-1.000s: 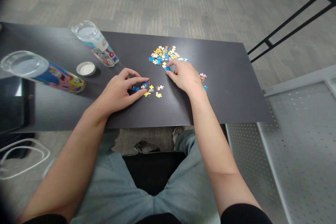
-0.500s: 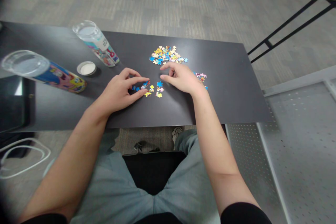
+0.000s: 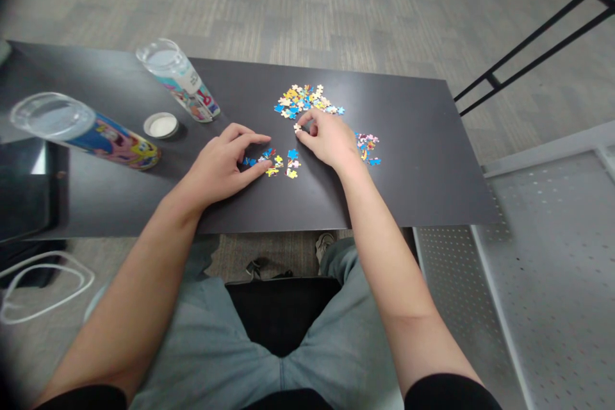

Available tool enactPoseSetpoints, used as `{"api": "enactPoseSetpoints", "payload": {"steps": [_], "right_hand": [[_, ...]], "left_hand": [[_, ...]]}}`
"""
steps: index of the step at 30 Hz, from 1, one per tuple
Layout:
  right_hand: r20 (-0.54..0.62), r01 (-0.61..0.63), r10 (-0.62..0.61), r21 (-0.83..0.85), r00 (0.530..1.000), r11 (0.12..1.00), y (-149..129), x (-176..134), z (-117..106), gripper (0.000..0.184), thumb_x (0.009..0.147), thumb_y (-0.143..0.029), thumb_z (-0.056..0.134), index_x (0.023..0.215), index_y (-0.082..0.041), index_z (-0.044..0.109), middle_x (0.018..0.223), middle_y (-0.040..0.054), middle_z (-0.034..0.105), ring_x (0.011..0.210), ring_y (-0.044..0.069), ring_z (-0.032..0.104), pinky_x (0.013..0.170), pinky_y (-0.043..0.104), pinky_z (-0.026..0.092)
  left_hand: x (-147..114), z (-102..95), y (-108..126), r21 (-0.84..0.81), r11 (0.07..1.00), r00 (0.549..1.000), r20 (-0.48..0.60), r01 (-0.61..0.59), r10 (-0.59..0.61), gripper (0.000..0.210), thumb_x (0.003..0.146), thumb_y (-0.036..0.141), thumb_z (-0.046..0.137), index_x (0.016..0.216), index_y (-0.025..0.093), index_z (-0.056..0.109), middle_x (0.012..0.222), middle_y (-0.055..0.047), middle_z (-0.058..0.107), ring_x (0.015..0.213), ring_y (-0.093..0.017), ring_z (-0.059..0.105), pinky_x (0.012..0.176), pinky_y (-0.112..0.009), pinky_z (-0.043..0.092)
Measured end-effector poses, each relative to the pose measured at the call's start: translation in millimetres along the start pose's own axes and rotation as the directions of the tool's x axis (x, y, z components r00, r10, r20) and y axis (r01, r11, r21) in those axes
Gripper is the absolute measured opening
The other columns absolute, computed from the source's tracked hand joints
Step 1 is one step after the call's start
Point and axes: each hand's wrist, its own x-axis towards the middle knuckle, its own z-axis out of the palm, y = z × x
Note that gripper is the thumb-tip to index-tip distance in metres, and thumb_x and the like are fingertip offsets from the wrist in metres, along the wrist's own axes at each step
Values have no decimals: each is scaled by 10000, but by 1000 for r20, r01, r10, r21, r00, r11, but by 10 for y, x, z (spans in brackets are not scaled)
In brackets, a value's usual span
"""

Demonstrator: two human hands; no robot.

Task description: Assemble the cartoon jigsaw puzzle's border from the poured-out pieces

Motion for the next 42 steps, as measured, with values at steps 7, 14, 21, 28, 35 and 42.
{"api": "enactPoseSetpoints", "payload": {"steps": [7, 14, 21, 28, 35, 42], "right_hand": [[46, 46, -62, 287, 997, 957, 115, 4, -74, 146, 965, -204, 838, 1050, -273, 740, 818, -54, 635, 753, 193, 565, 811, 371, 472], [153, 85, -110, 160, 982, 983, 200, -210, -338, 276, 926, -181, 807, 1176, -239, 911, 859, -21, 717, 774, 204, 598, 824, 374, 493], [331, 121, -87, -84, 939, 989, 184, -410, -509, 451, 1145, -341, 825, 1568, -312, 978, 743, -38, 700, 709, 237, 603, 815, 416, 481], [205, -37, 88, -238, 975, 971, 571, -656, -945, 472, 1121, -495, 880, 1531, -291, 995, 838, 29, 783, 769, 300, 717, 856, 468, 593], [-155, 28, -72, -267, 985, 963, 696, -348, -608, 648, 1133, -485, 886, 1738, -254, 862, 1681, 249, 752, 1509, 503, 740, 1339, 736, 614], [-61, -142, 128, -392, 990, 909, 482, -287, -492, 634, 1185, -629, 829, 1749, -342, 876, 1844, 224, 678, 1632, 573, 628, 1399, 806, 497]], "left_hand": [[5, -2, -31, -39, 999, 1000, -17, -9, 9, 448, 1173, 489, 814, 1543, 247, 884, 1505, -136, 771, 1167, -309, 780, 1055, -489, 641], [5, -14, -37, -54, 999, 1000, -11, 0, -1, 431, 1167, 500, 816, 1511, 251, 895, 1507, -137, 766, 1163, -305, 770, 1030, -480, 649], [13, -7, -63, -63, 998, 1000, -10, -9, 8, 426, 1164, 493, 817, 1510, 256, 894, 1510, -137, 762, 1127, -299, 769, 1052, -506, 661], [13, -26, -50, -45, 999, 1000, -8, 0, 0, 443, 1166, 519, 795, 1497, 246, 903, 1504, -144, 778, 1055, -284, 764, 1012, -505, 667], [30, -41, -73, -41, 999, 1000, -4, 10, -10, 454, 1155, 544, 794, 1484, 257, 914, 1481, -128, 778, 934, -245, 732, 919, -468, 640], [27, -54, -72, -38, 999, 1000, 0, 27, -27, 446, 1156, 563, 786, 1478, 285, 918, 1487, -111, 790, 941, -248, 721, 959, -477, 652]]}}
